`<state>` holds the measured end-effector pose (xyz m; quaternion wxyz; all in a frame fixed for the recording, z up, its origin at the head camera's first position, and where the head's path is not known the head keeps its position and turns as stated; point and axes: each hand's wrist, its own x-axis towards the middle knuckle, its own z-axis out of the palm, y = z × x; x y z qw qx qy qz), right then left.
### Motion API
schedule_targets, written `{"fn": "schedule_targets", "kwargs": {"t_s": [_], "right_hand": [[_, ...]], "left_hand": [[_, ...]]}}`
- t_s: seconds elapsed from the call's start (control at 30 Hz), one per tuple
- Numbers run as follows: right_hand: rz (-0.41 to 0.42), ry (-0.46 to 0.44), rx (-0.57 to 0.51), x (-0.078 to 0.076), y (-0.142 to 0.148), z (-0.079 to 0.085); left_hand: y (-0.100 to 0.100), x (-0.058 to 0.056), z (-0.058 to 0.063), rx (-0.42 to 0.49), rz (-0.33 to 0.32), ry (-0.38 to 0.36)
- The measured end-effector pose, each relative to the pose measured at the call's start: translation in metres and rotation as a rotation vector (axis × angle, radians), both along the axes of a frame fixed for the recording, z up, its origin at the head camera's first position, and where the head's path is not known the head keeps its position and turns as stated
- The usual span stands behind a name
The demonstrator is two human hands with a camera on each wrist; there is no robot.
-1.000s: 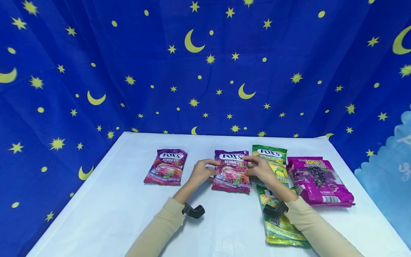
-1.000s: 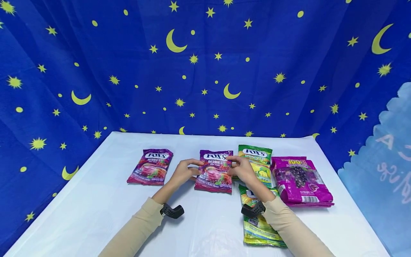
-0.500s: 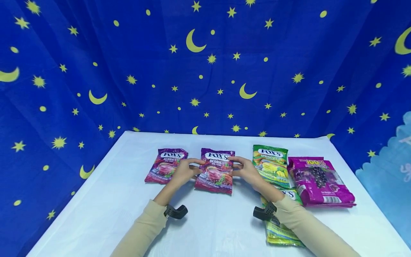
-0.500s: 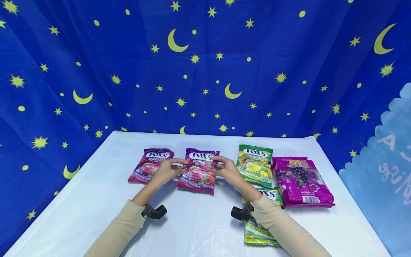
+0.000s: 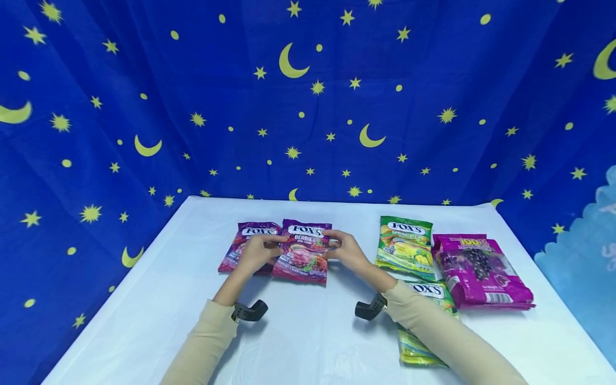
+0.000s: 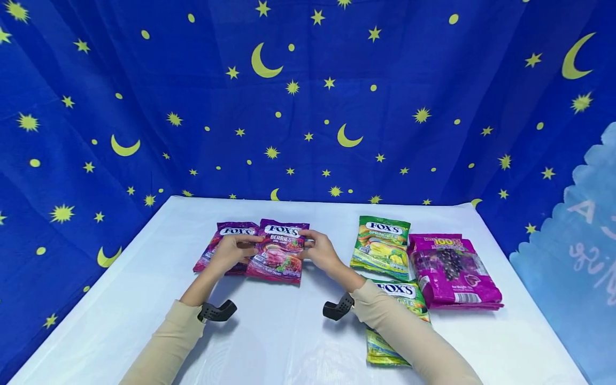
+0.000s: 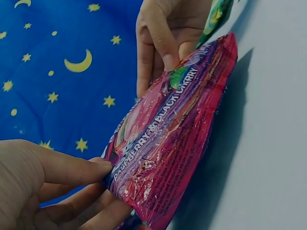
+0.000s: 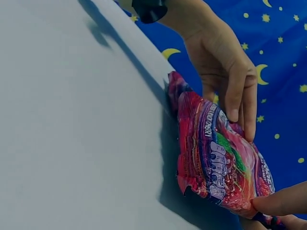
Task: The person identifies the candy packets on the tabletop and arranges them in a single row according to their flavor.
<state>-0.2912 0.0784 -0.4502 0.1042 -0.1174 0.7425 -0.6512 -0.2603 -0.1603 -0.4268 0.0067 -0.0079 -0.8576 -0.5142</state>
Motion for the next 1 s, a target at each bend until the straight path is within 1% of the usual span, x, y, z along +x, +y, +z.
{"fn": "schedule_targets", "kwargs": {"t_s": [0.13,0.2,0.27,0.4,0.5,0.67,0.73,0.87,1.0], "right_hand": [[-0.006,0.005,0.021,-0.002,-0.011,-0.003],[-0.010,0.004,0.040,-0.004,-0.015,-0.004],[-0.009,0.008,0.059,-0.005,-0.018,-0.005],[-0.007,0.015,0.086,-0.007,-0.023,-0.007],[-0.008,0.023,0.119,-0.007,-0.025,-0.007],[-0.009,0.016,0.192,-0.010,-0.026,-0.009],[-0.003,0.010,0.199,-0.012,-0.025,-0.010],[0.015,0.022,0.216,-0.016,-0.023,-0.011],[0.028,0.051,0.269,-0.018,-0.022,-0.010]], "left_hand": [[-0.008,0.000,-0.002,-0.026,0.027,0.000],[-0.012,0.000,-0.004,-0.040,0.035,0.012],[-0.014,0.000,-0.006,-0.047,0.037,0.027],[-0.017,-0.001,-0.010,-0.093,0.037,0.057],[-0.018,0.000,-0.010,-0.132,0.045,0.076],[-0.016,0.001,-0.010,-0.172,0.062,0.100],[-0.016,0.001,-0.011,-0.193,0.068,0.109],[-0.014,0.000,-0.012,-0.235,0.080,0.114],[-0.012,-0.001,-0.013,-0.257,0.095,0.111]]}}
